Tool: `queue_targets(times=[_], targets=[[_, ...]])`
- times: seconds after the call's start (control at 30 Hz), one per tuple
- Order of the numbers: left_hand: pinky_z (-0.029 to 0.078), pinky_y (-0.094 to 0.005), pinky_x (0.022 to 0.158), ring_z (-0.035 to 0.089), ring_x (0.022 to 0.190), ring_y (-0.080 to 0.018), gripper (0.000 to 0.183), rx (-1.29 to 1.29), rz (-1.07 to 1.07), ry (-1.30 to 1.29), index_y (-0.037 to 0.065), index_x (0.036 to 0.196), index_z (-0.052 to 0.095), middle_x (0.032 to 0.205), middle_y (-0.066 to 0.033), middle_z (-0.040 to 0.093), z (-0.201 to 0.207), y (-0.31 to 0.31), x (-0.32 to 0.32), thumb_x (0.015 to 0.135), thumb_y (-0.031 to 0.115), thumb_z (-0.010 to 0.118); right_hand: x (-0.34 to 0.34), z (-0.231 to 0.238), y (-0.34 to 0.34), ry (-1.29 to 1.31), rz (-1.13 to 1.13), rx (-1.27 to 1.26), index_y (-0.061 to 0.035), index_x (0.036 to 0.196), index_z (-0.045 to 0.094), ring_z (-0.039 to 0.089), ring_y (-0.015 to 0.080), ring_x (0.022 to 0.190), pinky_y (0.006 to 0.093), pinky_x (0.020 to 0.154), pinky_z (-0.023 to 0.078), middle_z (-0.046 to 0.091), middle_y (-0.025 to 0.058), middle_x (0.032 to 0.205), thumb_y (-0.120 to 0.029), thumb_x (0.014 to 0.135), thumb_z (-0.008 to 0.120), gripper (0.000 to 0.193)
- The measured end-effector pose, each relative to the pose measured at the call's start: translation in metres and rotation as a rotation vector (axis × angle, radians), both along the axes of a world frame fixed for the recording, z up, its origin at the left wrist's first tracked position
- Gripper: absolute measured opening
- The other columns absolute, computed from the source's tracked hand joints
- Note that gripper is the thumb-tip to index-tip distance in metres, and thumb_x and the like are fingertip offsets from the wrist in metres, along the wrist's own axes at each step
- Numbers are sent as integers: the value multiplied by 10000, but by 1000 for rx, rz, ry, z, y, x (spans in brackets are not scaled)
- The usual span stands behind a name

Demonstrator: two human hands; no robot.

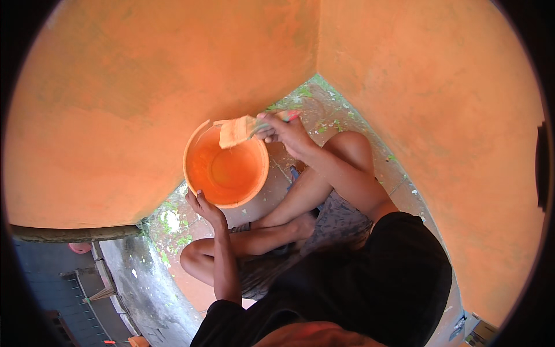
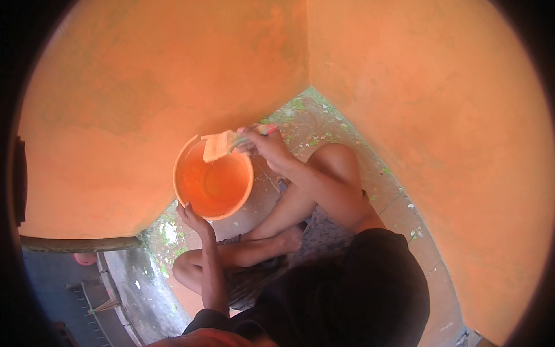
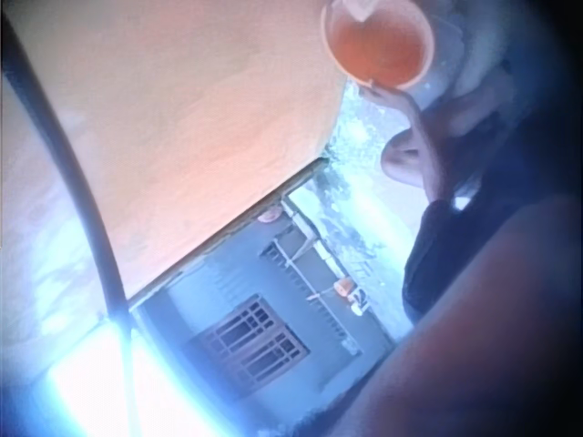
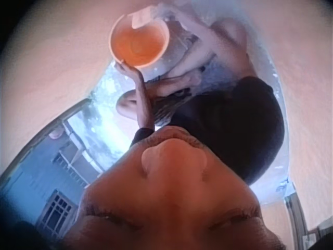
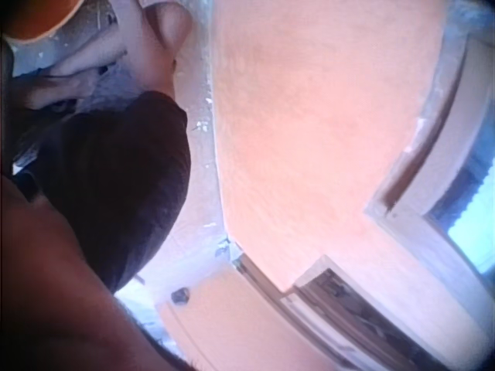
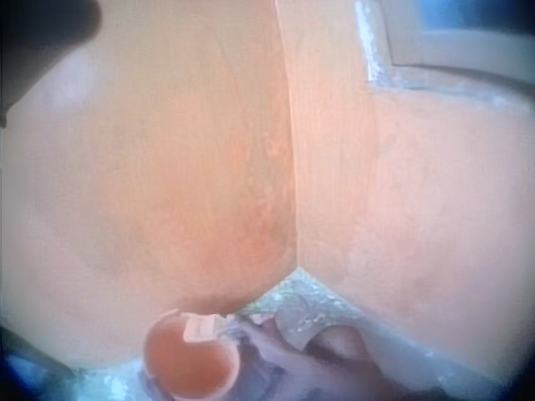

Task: The person paints an exterior wall orange using a brush and a bucket of paint. They sit on the floor, repeatedly dip the brush into the bucket, and apply paint to the wall surface and around a window frame.

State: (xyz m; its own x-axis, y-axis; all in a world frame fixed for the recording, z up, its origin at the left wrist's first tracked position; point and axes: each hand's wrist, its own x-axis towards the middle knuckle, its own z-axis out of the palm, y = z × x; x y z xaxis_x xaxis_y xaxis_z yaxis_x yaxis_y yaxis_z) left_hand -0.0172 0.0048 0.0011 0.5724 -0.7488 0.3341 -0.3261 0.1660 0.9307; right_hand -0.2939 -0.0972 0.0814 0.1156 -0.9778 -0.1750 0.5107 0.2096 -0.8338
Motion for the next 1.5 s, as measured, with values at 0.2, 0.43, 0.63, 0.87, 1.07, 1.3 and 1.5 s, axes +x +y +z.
queue_targets(times=[0.2, 0.43, 0.63, 0.87, 1.07, 1.3, 1.5], targets=[[399, -400, 997, 517, 1138, -232, 454, 16, 29, 120, -40, 1319, 560, 1184, -137, 517, -6, -3, 17, 1025, 290, 455, -124, 20, -65, -142, -493, -165, -30, 1113, 626, 717, 188, 897, 237, 687, 566, 704, 107, 991, -169, 940, 687, 230], [470, -376, 939, 579, 1069, -211, 358, 35, 82, 254, -20, 1141, 566, 1153, -98, 584, -37, -14, 45, 1013, 295, 453, -203, -89, -103, -96, -663, 70, 13, 1151, 583, 718, 262, 923, 281, 760, 612, 673, 130, 1069, -110, 932, 673, 267], [464, -397, 975, 579, 1139, -225, 391, 50, 73, 294, 22, 1259, 516, 1201, -124, 592, -53, -12, 66, 1011, 307, 418, -185, -183, -127, -128, -883, 153, -15, 1154, 599, 721, 276, 906, 313, 745, 620, 659, 109, 1131, -120, 930, 688, 263], [482, -369, 935, 581, 1079, -197, 346, -19, 71, 276, 6, 1178, 528, 1154, -90, 561, -48, -9, 56, 1029, 307, 443, -175, -210, -156, -188, -874, 100, -30, 1193, 561, 705, 279, 908, 361, 725, 629, 625, 101, 1156, -74, 908, 690, 316], [481, -374, 949, 579, 1083, -204, 333, -64, 58, 455, 19, 1170, 529, 1151, -88, 560, -43, -9, 50, 1032, 312, 449, -167, -200, -179, -189, -917, 155, -30, 1165, 593, 702, 284, 937, 360, 780, 627, 641, 111, 1148, -76, 941, 664, 239], [491, -369, 934, 585, 1081, -207, 312, -23, 91, 249, 2, 1176, 524, 1162, -103, 559, -57, -8, 62, 1032, 269, 453, -163, -84, -195, -125, -809, -11, 10, 1137, 587, 701, 280, 930, 357, 810, 633, 645, 139, 1089, -48, 956, 623, 194], [462, -382, 967, 590, 1119, -205, 374, -2, 81, 355, 12, 1196, 539, 1182, -108, 605, -53, -12, 59, 999, 311, 433, -186, 61, -193, -193, -712, -367, 61, 1154, 566, 702, 301, 977, 354, 872, 616, 644, 193, 1123, -75, 969, 598, 232]])
